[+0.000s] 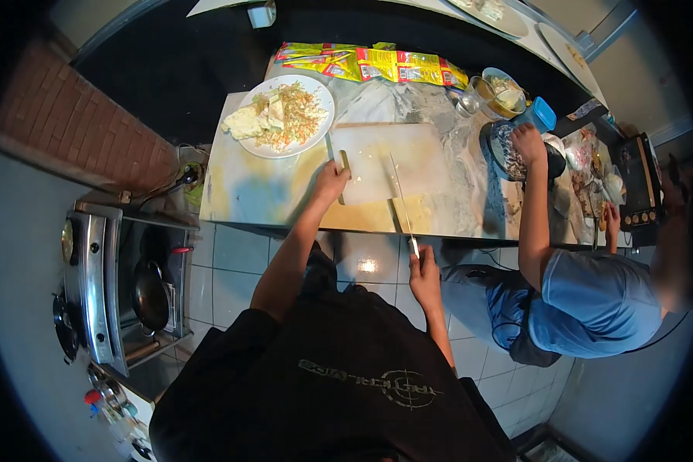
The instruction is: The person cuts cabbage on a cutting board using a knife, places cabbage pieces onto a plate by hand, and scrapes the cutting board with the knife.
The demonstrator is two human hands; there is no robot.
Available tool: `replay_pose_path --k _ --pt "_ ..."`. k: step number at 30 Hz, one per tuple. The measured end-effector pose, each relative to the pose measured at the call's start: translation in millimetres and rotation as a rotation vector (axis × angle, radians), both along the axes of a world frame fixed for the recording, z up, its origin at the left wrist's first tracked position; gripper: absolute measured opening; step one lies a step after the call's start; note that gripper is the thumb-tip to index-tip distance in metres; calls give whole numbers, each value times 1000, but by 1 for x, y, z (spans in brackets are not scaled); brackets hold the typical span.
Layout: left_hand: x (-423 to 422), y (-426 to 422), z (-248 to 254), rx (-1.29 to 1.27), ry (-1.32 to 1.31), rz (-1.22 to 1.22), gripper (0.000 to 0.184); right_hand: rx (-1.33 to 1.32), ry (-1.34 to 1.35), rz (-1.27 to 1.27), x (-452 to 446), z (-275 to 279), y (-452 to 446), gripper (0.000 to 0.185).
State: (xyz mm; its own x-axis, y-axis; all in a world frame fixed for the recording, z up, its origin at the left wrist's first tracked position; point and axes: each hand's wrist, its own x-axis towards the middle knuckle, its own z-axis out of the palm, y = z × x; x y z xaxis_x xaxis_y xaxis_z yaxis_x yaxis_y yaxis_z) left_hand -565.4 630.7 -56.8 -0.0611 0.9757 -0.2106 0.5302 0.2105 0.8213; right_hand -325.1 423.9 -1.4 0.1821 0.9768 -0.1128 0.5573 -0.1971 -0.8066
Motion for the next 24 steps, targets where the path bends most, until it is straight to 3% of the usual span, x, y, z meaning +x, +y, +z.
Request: replay_pose_path --k 2,4,5,10,13,18,22,24 --pt "14 -22 -6 -24 -145 127 36 5 38 36 8 1 -15 15" --pt "24 -46 -19 254 -575 226 34 -9 66 104 10 8 -27 16" --pt "32 -71 16 233 -532 307 29 -24 71 138 9 8 -31 16" --pt "6 -136 34 269 -465 381 29 116 41 295 -5 28 -50 18" --pt "-27 -186 42 494 -474 466 22 152 32 442 -28 49 -60 17" --pt "-81 -287 85 357 -420 695 22 139 15 805 -83 69 -77 22" --pt "-111 -356 103 401 -312 897 24 39 -35 1074 -133 65 -97 24" --pt "-136 -390 90 469 -269 937 25 191 -42 1132 -154 31 -100 25"
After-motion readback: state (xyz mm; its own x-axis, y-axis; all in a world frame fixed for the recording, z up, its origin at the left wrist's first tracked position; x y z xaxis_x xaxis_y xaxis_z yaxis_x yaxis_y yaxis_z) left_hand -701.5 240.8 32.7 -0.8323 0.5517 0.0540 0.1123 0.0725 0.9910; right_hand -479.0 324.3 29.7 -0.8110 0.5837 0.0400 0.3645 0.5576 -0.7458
